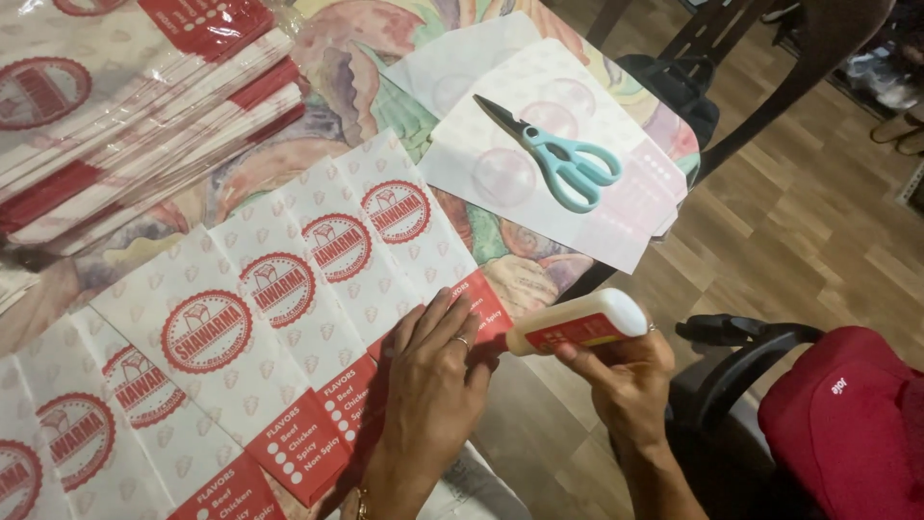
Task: Applying glue to the edges of paper bags and pressing them together to seal them.
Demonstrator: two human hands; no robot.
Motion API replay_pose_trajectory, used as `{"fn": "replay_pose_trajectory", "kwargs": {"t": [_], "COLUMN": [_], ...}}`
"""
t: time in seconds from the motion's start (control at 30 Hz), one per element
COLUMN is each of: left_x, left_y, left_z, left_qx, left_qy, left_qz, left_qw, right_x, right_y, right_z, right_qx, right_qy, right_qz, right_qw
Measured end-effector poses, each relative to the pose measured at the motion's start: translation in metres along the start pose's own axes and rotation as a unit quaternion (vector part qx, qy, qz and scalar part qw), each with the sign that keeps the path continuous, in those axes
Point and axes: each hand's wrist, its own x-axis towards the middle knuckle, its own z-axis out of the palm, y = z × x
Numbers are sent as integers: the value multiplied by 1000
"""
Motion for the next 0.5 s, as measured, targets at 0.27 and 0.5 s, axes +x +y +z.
{"fn": "replay_pose_trajectory", "kwargs": {"t": [0.27,0.5], "left_x": [-1,0], "left_y": [1,1], "left_z": [-5,-5], "left_qx": [-9,-2], "left_qy": [-29,-13], "left_qz": [-13,-5], "left_qw": [999,1000], "right_x": [7,-5], "right_y": [0,0], "right_z": [-12,4], "right_qx": [-48,20], "right_qy": [4,-46], "right_qz": [-39,-58], "right_qw": [998,997]}}
